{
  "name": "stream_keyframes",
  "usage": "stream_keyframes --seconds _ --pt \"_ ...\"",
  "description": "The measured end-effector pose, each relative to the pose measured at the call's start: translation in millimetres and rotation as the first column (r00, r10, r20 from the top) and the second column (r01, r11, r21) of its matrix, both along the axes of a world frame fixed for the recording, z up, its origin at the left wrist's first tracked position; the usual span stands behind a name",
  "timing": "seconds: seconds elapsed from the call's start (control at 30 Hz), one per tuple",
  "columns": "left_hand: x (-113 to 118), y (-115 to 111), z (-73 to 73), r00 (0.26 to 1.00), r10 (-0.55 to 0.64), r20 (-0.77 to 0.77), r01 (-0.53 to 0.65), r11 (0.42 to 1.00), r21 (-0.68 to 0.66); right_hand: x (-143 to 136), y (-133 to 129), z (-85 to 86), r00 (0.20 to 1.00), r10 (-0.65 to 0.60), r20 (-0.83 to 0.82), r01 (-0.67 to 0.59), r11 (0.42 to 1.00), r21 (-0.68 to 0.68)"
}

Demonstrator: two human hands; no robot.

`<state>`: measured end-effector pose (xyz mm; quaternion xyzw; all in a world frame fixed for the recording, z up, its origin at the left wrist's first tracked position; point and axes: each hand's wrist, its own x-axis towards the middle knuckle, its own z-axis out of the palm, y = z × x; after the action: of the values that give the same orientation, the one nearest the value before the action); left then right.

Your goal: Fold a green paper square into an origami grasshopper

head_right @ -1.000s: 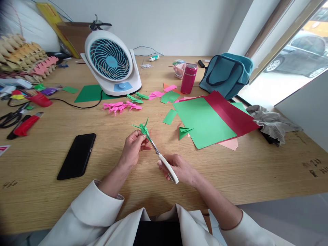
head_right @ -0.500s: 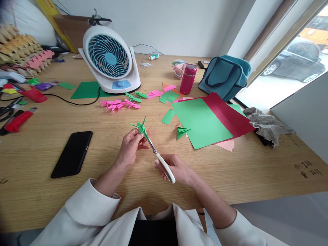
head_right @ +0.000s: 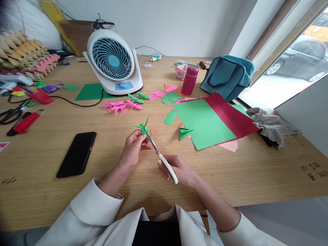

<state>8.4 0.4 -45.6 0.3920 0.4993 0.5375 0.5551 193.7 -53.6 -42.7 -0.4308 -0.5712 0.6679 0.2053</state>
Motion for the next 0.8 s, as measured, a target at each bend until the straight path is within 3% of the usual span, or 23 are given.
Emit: stream_keyframes --seconds 0.8 --pt "0.4 -1.3 1.1 1.000 0.011 0.011 -0.011 1.000 -0.002 -0.7 0.2 -0.6 1.000 -0.010 0.000 0.010 1.000 -0.021"
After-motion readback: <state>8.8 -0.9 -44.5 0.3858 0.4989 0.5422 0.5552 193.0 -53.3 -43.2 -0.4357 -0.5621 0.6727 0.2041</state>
